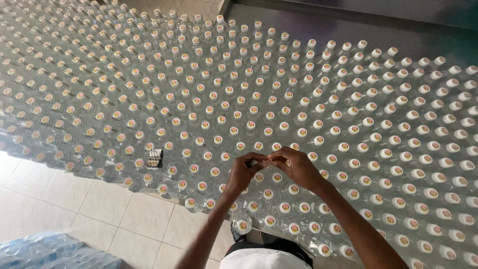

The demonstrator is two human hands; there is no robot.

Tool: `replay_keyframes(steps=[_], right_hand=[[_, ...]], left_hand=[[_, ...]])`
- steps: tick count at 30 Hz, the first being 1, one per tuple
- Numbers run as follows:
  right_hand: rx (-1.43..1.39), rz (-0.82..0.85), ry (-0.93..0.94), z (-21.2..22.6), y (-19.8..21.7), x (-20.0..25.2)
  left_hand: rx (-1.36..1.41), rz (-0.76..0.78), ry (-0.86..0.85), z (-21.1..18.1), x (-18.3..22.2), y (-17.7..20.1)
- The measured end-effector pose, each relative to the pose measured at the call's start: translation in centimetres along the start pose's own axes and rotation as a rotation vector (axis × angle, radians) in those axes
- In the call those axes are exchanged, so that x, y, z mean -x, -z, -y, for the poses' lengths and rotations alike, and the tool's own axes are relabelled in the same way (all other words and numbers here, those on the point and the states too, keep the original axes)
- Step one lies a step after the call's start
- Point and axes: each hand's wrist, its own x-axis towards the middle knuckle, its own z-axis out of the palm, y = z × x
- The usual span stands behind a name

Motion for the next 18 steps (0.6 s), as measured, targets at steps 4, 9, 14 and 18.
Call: replay_keyframes(steps=[4,9,14,18], right_hand=[[-0.046,0.020,0.059,-1.1,0.9,-1.7],[-0.034,0.054,0.132,-1.5,1.4,-3.4],[0.010,0.140,0.142,-5.4,0.6,-4.3],[-0.011,0.152,0.148,-5.8,0.7,-3.9]], left_hand=[[-0.016,0.013,-0.046,0.1,-1.4,0.2],[-0.308,-0.018,-0.146,0.1,-2.9,0.0],[-0.548,-0.026,-0.127,-0.9,-3.0,-0.4],[-0.652,0.003,-0.117,0.1,-3.4,-0.4]])
